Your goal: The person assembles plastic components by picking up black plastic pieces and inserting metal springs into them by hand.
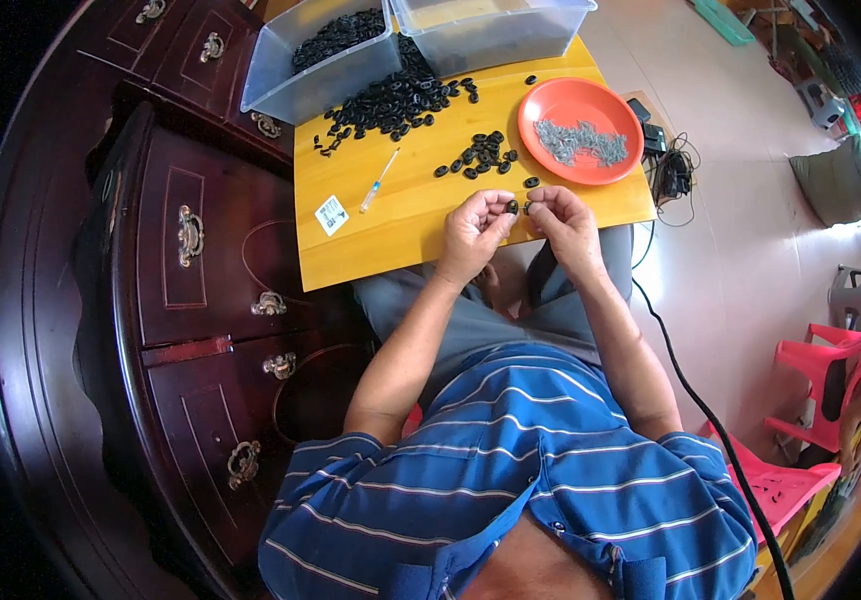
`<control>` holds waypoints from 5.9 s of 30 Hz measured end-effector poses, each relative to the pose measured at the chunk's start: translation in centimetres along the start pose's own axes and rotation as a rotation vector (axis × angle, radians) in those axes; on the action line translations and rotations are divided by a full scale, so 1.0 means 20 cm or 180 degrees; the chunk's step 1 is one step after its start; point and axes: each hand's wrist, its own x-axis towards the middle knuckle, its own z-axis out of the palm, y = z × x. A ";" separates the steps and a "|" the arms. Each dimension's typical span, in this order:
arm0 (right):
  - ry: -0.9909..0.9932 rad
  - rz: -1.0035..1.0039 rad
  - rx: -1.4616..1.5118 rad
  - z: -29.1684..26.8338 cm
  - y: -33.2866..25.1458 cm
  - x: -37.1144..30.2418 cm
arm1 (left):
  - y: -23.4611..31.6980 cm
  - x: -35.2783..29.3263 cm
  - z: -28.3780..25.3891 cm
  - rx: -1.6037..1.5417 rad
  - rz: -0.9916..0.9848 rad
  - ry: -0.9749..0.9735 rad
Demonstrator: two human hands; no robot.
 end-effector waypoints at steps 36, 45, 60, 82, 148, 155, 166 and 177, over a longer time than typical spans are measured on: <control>-0.0196 0.0154 -0.0137 0.02 -0.04 -0.01 | -0.02 0.01 -0.03 -0.0124 -0.0002 -0.0188; -0.0251 0.0154 0.0019 0.00 -0.02 0.01 | 0.00 0.02 -0.03 -0.0243 -0.0092 -0.0280; -0.0614 0.0665 -0.0300 -0.05 -0.11 0.01 | 0.12 0.05 -0.07 0.0225 -0.0117 -0.0556; -0.0612 0.0868 0.1174 0.01 -0.02 -0.01 | 0.37 0.03 0.05 0.2992 0.1467 -0.0117; -0.0575 0.0607 0.0487 0.06 -0.06 -0.02 | 0.41 0.10 -0.18 0.2294 -0.0059 -0.0818; -0.0472 0.0190 0.0132 0.02 -0.09 0.03 | 0.57 0.42 -0.65 0.3466 0.0357 -0.0939; -0.0500 0.0363 0.0427 -0.03 -0.06 0.08 | 0.56 0.57 -0.39 0.3202 0.0850 0.0086; -0.0564 0.0286 0.0377 -0.06 -0.03 0.09 | 0.23 0.60 -0.02 0.3771 0.0695 -0.0544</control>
